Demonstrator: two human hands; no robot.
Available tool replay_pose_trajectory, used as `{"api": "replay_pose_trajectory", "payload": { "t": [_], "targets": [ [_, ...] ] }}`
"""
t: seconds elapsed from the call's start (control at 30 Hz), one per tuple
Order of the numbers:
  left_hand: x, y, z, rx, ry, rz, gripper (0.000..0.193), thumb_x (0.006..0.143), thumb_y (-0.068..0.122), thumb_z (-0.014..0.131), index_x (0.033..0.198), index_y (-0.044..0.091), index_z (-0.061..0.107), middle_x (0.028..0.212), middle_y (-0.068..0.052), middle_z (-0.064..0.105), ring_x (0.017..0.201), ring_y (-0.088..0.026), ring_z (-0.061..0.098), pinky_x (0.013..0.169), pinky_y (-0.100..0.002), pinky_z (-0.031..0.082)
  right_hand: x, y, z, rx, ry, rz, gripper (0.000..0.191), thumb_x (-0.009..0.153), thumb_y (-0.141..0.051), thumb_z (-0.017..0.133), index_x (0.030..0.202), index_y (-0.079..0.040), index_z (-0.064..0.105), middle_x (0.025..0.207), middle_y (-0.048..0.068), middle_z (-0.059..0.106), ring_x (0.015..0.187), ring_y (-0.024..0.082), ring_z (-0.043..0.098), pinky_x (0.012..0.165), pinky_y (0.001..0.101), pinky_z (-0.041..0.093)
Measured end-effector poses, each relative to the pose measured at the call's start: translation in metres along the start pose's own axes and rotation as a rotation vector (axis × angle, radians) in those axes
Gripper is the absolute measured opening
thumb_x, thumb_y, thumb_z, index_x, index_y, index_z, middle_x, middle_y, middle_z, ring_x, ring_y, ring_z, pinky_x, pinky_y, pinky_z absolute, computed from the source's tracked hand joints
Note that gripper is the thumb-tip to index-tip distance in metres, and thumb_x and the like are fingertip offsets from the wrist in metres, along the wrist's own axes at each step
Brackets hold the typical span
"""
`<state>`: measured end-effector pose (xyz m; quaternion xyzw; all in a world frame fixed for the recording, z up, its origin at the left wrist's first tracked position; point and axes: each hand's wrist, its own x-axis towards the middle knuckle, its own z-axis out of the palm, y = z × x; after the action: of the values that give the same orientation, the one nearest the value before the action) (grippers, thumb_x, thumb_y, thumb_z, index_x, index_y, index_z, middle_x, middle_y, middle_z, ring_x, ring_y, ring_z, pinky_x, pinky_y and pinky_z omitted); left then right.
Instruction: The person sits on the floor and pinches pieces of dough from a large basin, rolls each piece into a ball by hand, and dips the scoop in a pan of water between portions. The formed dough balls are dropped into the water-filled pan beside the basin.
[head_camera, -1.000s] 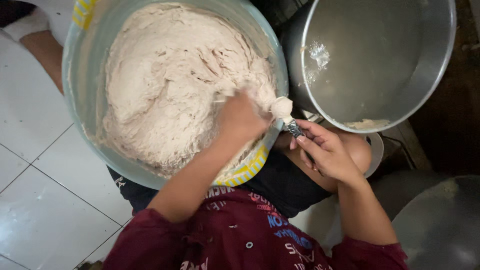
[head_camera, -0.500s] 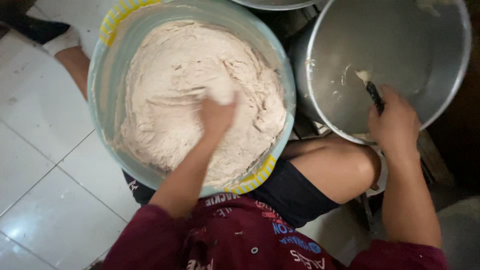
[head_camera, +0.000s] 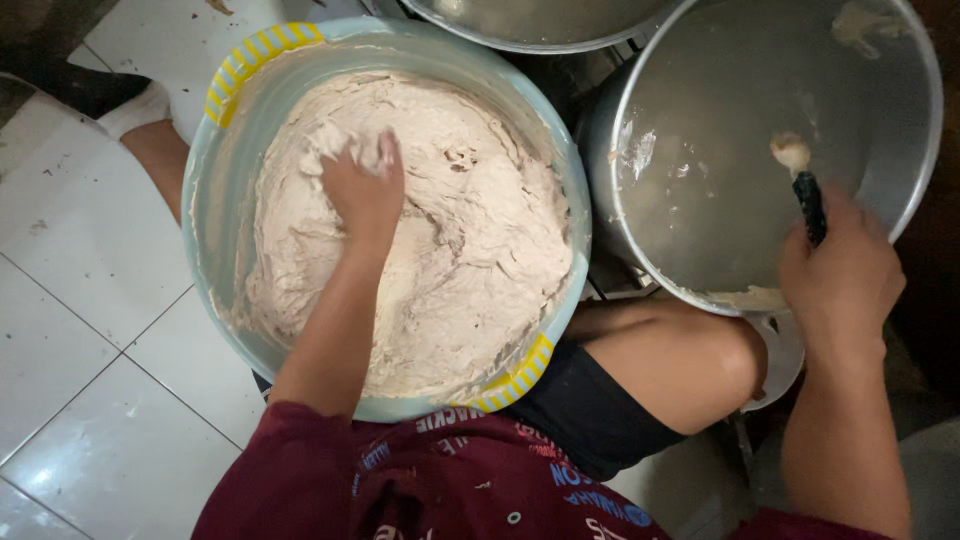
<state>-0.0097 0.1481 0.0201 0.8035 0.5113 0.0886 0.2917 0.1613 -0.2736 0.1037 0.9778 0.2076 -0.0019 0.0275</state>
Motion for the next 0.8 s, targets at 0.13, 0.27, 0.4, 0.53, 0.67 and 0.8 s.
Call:
{"api": "replay_pose_trajectory", "payload": {
  "t": [0.13,0.27,0.4,0.53,0.67,0.8],
  "targets": [
    [-0.004,0.03,0.021,0.096,-0.036,0.197,0.08,0.085,0.067,0.069,0.125,-0.001,0.063,0.11,-0.032,0.067,0.109,-0.045,0.064,0.097,-0.053,0.049,0.0,-0.01,-0.001,-0.002,-0.115,0.031,0.04,0.102,-0.02,0.067,0.14,-0.009,0.066,0.113,0.023,0.07,0.096,0.046,0.067,0.08,0.0564,0.052],
    [-0.068,0.051,0.052,-0.026,-0.271,0.448,0.09,0.082,0.069,0.071,0.134,-0.004,0.059,0.117,-0.038,0.063,0.108,-0.049,0.064,0.093,-0.052,0.051,-0.007,-0.03,-0.009,0.046,-0.092,0.001,0.038,0.098,-0.02,0.065,0.135,-0.01,0.066,0.113,0.022,0.071,0.096,0.045,0.068,0.08,0.0552,0.053],
    [-0.116,0.057,0.068,-0.065,-0.465,0.505,0.054,0.097,0.056,0.064,0.11,0.004,0.076,0.101,-0.033,0.068,0.099,-0.047,0.067,0.094,-0.054,0.052,-0.023,-0.047,-0.023,0.297,-0.016,-0.04,0.033,0.106,-0.016,0.063,0.137,-0.004,0.062,0.115,0.021,0.07,0.099,0.041,0.069,0.085,0.0488,0.054],
    [-0.135,0.053,0.074,-0.4,-0.174,0.643,0.037,0.088,0.034,0.078,0.094,-0.002,0.077,0.087,-0.029,0.069,0.081,-0.046,0.067,0.077,-0.051,0.056,-0.047,-0.067,-0.033,0.591,-0.282,0.172,0.037,0.102,-0.018,0.065,0.136,-0.004,0.061,0.092,0.014,0.072,0.076,0.023,0.068,0.07,0.0358,0.053],
    [-0.138,0.044,0.078,-0.644,-0.248,0.734,0.027,0.084,0.021,0.085,0.087,0.001,0.067,0.081,-0.018,0.07,0.075,-0.039,0.07,0.068,-0.044,0.058,-0.067,-0.08,-0.037,0.991,-0.527,0.059,0.033,0.1,-0.014,0.06,0.132,-0.003,0.061,0.098,0.006,0.074,0.074,0.014,0.065,0.066,0.0288,0.053],
    [-0.14,0.038,0.082,-0.725,-0.304,0.756,0.039,0.077,0.021,0.086,0.098,-0.002,0.064,0.082,-0.017,0.069,0.072,-0.038,0.071,0.065,-0.042,0.058,-0.077,-0.097,-0.038,0.933,-0.461,-0.078,0.042,0.102,-0.011,0.058,0.143,-0.001,0.054,0.103,0.006,0.075,0.087,0.013,0.068,0.079,0.0289,0.054]
  ]
}}
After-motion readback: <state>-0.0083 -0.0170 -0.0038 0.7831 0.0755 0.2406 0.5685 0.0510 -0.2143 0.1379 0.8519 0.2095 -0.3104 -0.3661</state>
